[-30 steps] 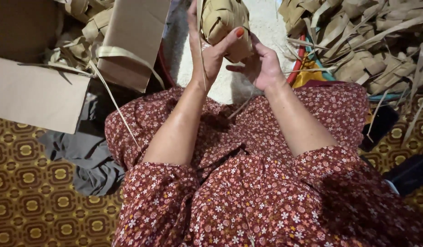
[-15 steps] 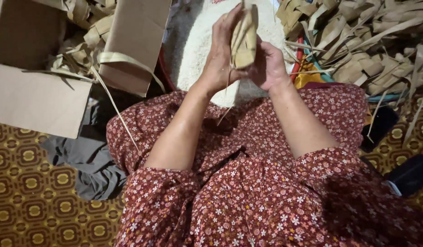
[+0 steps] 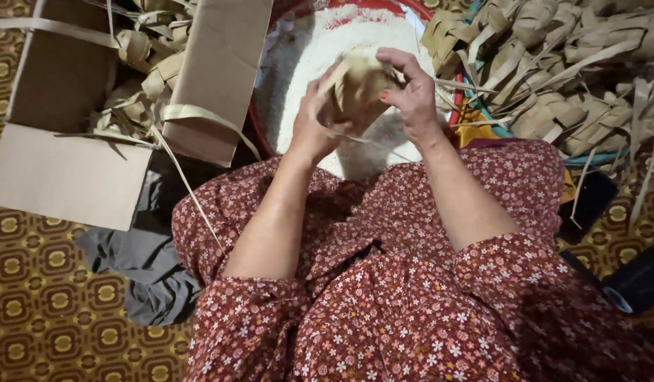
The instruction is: Filling woven palm leaf pouches (ketupat) with rice and sealing them by weaving the ends.
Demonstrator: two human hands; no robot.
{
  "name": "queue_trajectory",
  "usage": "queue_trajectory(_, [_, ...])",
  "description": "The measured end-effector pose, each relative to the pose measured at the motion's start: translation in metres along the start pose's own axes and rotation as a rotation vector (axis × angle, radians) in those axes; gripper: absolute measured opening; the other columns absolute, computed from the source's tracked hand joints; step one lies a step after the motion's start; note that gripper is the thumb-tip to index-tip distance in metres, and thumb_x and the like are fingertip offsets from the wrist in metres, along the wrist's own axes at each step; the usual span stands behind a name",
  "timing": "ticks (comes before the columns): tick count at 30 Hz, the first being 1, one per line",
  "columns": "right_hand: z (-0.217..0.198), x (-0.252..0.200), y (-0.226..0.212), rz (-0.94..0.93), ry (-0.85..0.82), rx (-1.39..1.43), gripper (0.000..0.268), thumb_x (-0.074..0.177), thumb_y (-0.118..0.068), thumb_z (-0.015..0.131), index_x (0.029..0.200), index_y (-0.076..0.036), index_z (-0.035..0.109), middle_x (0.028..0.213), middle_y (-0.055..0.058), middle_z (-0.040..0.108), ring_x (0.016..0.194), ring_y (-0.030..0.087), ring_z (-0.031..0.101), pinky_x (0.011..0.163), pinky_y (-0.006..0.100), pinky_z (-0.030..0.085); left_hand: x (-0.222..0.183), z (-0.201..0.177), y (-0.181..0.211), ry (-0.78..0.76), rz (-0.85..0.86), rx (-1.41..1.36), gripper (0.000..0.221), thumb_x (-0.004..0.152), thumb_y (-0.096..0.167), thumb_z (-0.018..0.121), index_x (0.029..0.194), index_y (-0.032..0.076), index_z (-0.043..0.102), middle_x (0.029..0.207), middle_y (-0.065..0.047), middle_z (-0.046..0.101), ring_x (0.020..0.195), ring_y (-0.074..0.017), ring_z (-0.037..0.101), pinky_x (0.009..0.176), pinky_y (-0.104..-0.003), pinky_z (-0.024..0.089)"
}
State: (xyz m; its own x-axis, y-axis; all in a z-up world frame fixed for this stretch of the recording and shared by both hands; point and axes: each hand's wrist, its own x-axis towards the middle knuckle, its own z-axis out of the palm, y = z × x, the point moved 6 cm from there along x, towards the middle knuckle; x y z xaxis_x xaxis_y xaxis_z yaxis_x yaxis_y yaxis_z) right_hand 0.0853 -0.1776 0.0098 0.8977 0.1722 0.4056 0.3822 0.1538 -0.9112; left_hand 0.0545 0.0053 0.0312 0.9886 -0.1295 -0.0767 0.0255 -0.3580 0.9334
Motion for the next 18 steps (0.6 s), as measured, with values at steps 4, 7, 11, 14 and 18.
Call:
queue_trajectory(4, [-0.005, -0.003, 0.008, 0.084, 0.009, -0.190, 0.058, 0.084, 0.026, 0.050, 0.130, -0.008, 0.060, 0.135, 0.014, 0.058, 0.129, 0.026, 0.055, 0.107, 0.031, 0.058, 0.048, 0.028, -0.083, -0.029, 0.306, 0.179, 0.090, 0.081, 0.017, 0.070, 0.158, 0.011, 0.023, 0.150, -0.029, 0.038, 0.143, -0.0465, 0.039, 0.118, -0.054, 0.039])
queue_trajectory(7, [-0.007, -0.005, 0.018, 0.202, -0.011, -0.175, 0.050, 0.090, 0.020, 0.054, 0.129, -0.010, 0.062, 0.136, 0.015, 0.061, 0.120, 0.022, 0.064, 0.089, 0.022, 0.062, 0.050, 0.034, -0.081, 0.001, 0.385, 0.222, 0.086, 0.082, 0.007, 0.060, 0.159, 0.010, 0.023, 0.155, -0.029, 0.037, 0.143, -0.0466, 0.038, 0.119, -0.055, 0.038])
queue_trajectory(11, [-0.015, -0.005, 0.017, -0.025, -0.076, -0.577, 0.030, 0.094, 0.014, 0.056, 0.117, -0.002, 0.067, 0.115, 0.019, 0.067, 0.109, 0.030, 0.065, 0.101, 0.038, 0.057, 0.041, 0.040, -0.072, -0.043, 0.268, 0.032, 0.085, 0.095, 0.033, 0.073, 0.159, 0.014, 0.021, 0.156, -0.024, 0.033, 0.145, -0.0396, 0.038, 0.123, -0.048, 0.031])
queue_trajectory(14, [-0.022, 0.001, 0.033, -0.228, -0.205, -1.086, 0.024, 0.094, -0.007, 0.070, 0.113, -0.019, 0.072, 0.096, 0.010, 0.066, 0.086, 0.023, 0.061, 0.076, 0.033, 0.056, 0.038, 0.038, -0.056, -0.054, 0.267, 0.016, 0.086, 0.096, 0.032, 0.074, 0.160, 0.013, 0.020, 0.159, -0.026, 0.031, 0.146, -0.0411, 0.038, 0.122, -0.048, 0.032])
queue_trajectory(18, [-0.015, 0.014, 0.016, -0.318, -0.268, -1.334, 0.012, 0.109, -0.031, 0.068, 0.115, -0.034, 0.078, 0.070, -0.003, 0.065, 0.057, 0.013, 0.056, 0.056, 0.026, 0.053, 0.034, 0.044, -0.050, -0.036, 0.339, 0.162, 0.091, 0.091, 0.038, 0.083, 0.158, 0.014, 0.026, 0.153, -0.026, 0.043, 0.141, -0.0421, 0.046, 0.116, -0.049, 0.040])
